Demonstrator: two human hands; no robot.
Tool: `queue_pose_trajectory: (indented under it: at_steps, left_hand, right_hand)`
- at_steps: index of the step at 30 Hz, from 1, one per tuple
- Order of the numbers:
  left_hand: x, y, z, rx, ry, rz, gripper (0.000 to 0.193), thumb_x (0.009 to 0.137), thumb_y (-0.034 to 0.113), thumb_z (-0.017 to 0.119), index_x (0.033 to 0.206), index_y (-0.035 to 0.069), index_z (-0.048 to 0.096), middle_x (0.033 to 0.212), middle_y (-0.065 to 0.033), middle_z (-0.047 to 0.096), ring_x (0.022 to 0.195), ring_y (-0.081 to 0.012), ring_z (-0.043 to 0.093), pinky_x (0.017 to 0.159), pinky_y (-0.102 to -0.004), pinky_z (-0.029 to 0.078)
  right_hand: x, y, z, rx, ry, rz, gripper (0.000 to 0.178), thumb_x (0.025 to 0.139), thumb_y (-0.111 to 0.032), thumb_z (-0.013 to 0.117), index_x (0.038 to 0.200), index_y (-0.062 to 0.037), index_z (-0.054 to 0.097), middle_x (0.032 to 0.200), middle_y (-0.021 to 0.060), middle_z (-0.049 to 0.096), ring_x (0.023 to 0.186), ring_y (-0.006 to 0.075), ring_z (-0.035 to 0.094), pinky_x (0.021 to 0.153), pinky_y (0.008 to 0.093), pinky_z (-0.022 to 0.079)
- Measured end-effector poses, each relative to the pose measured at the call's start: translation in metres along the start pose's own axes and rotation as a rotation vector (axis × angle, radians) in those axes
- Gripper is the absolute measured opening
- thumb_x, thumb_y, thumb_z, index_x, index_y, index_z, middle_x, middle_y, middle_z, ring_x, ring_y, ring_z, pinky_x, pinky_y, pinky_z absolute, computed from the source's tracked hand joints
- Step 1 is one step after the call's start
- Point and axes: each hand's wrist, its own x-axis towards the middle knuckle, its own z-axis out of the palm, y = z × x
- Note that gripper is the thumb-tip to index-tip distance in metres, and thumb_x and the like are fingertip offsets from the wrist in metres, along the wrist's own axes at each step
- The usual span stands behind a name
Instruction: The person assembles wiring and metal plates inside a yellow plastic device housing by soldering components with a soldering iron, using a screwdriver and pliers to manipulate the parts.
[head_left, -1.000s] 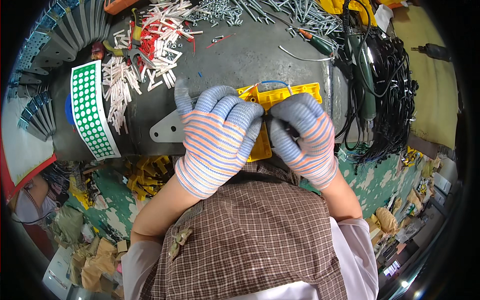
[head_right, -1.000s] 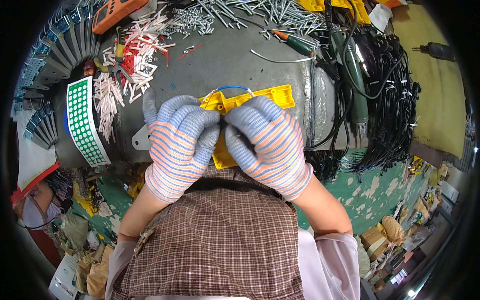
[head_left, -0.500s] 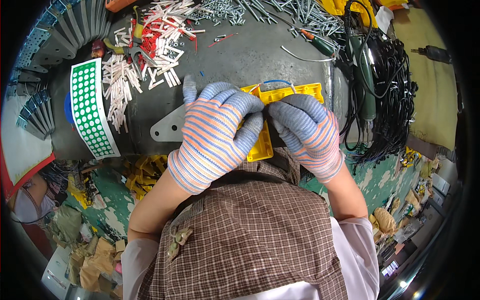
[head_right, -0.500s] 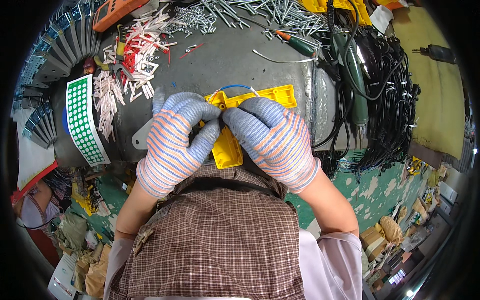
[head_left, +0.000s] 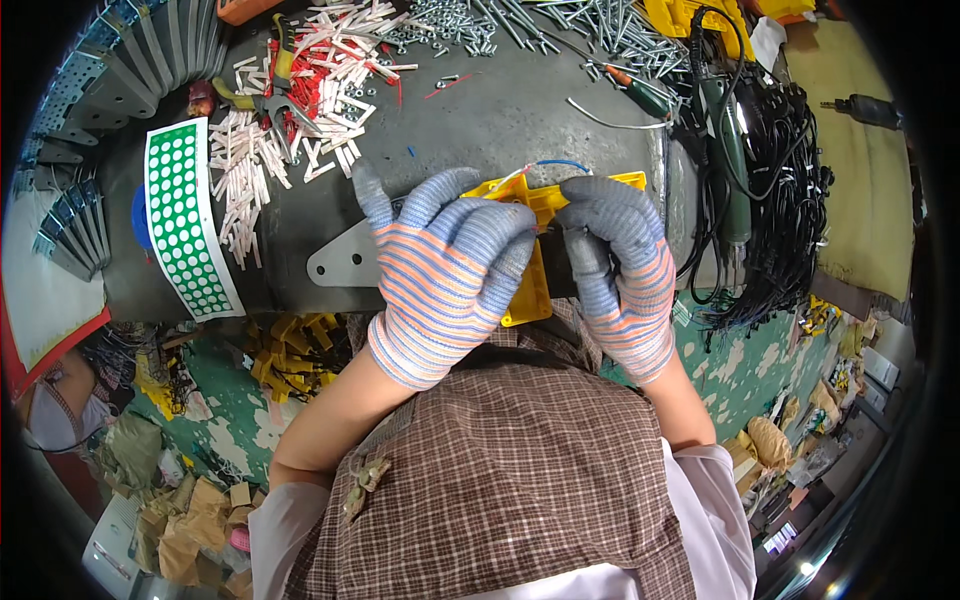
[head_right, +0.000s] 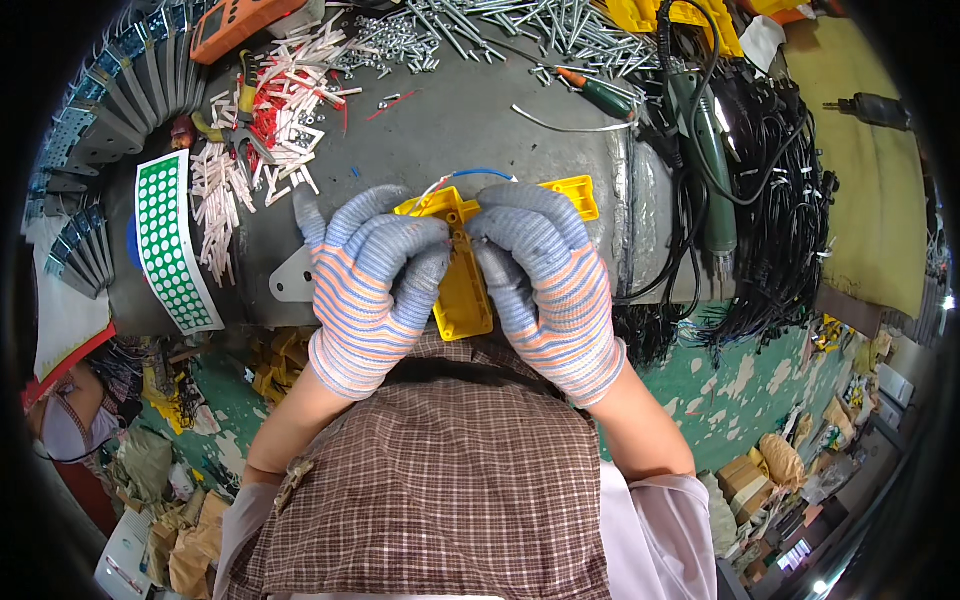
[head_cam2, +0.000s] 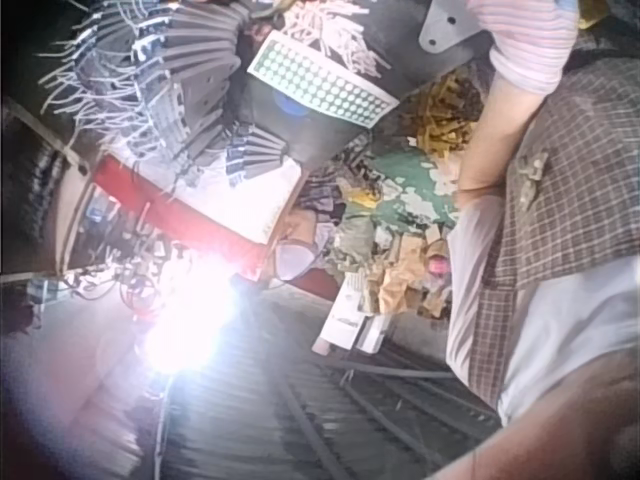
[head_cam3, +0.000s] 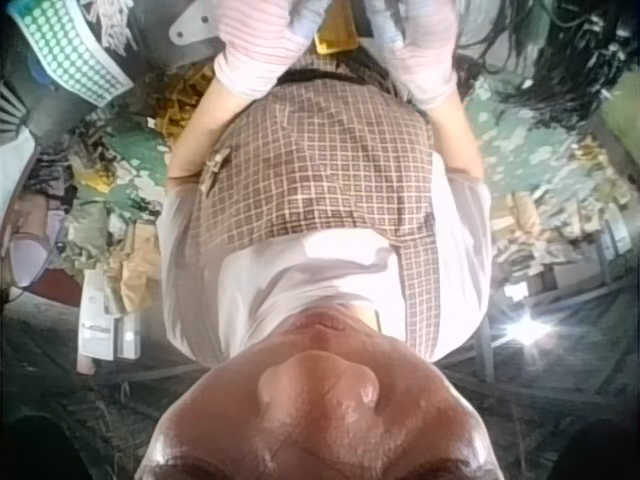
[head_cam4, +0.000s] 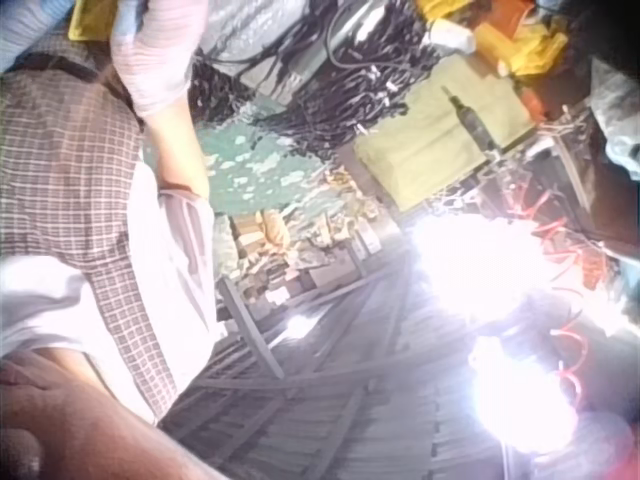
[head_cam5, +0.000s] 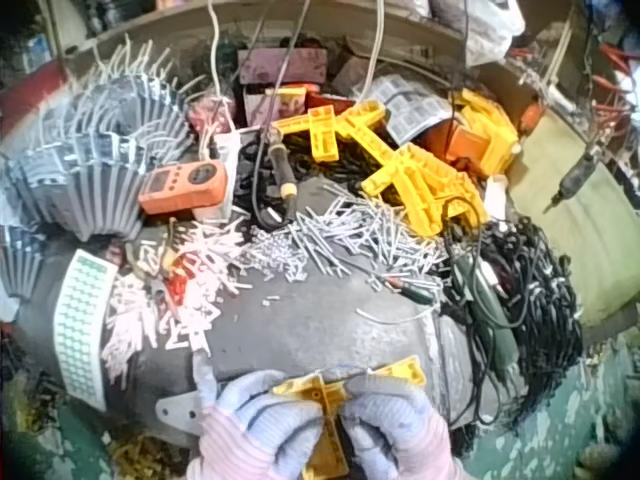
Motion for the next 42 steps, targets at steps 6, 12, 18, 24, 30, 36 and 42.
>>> queue_pose_trajectory:
  at_steps: [6,12,18,24,30,36,42]
  left_hand:
    - [0.005,0.000,0.001,-0.156,0.016,-0.101,0.015,0.078,0.016,0.071,0.092,0.011,0.067,0.094,-0.0079,0.065,0.098,-0.0283,0.060,0.105,-0.0522,0.028]
    - [0.006,-0.004,0.003,-0.265,0.079,-0.181,0.011,0.077,0.022,0.073,0.085,0.017,0.067,0.084,-0.0005,0.067,0.092,-0.0272,0.062,0.103,-0.0648,0.021]
    - [0.008,-0.002,-0.001,-0.277,0.015,-0.160,0.015,0.075,0.011,0.072,0.089,0.009,0.069,0.089,-0.0076,0.066,0.094,-0.0269,0.061,0.089,-0.0385,0.040]
    - [0.007,-0.004,0.000,-0.263,-0.002,-0.142,0.015,0.075,0.010,0.071,0.089,0.010,0.069,0.088,-0.0074,0.067,0.094,-0.0270,0.060,0.089,-0.0388,0.041]
    - [0.007,-0.005,0.002,-0.255,0.010,-0.135,0.015,0.075,0.010,0.070,0.090,0.009,0.069,0.088,-0.0075,0.066,0.094,-0.0277,0.060,0.089,-0.0394,0.041]
    - [0.006,-0.004,0.003,-0.253,-0.006,-0.132,0.018,0.076,0.013,0.071,0.094,0.011,0.069,0.089,-0.0072,0.066,0.094,-0.0276,0.060,0.095,-0.0442,0.038]
    - [0.006,0.000,-0.004,-0.034,0.019,0.003,0.021,0.077,0.019,0.071,0.098,0.015,0.068,0.090,-0.0039,0.066,0.095,-0.0261,0.060,0.107,-0.0583,0.020]
  right_hand:
    - [0.002,-0.026,0.008,0.204,0.064,0.608,0.015,0.088,-0.004,0.063,0.103,-0.0004,0.063,0.089,0.0116,0.067,0.080,0.0195,0.067,0.073,0.0291,0.052]
    - [0.012,-0.032,-0.001,0.438,-0.124,0.911,0.012,0.088,-0.009,0.062,0.097,-0.0004,0.061,0.083,0.0060,0.065,0.074,0.0092,0.061,0.067,0.0247,0.049]
    - [0.011,-0.027,-0.003,0.442,-0.131,0.863,0.013,0.088,-0.010,0.061,0.097,-0.0005,0.061,0.082,0.0042,0.064,0.077,0.0072,0.058,0.071,0.0240,0.048]
    - [0.007,-0.022,-0.001,0.397,-0.126,0.717,0.012,0.087,-0.007,0.061,0.097,-0.0004,0.060,0.083,0.0045,0.064,0.076,0.0078,0.058,0.071,0.0245,0.048]
    - [0.008,-0.025,0.000,0.395,-0.132,0.742,0.012,0.087,-0.008,0.061,0.096,-0.0006,0.060,0.082,0.0046,0.063,0.074,0.0077,0.057,0.068,0.0250,0.048]
    - [0.009,-0.023,0.001,0.221,-0.114,0.598,0.013,0.085,-0.009,0.063,0.093,0.0003,0.061,0.076,0.0075,0.063,0.069,0.0104,0.058,0.065,0.0262,0.048]
    - [0.008,-0.024,0.000,0.165,-0.133,0.537,0.011,0.083,-0.008,0.064,0.091,-0.0002,0.062,0.076,0.0115,0.065,0.067,0.0212,0.065,0.063,0.0311,0.051]
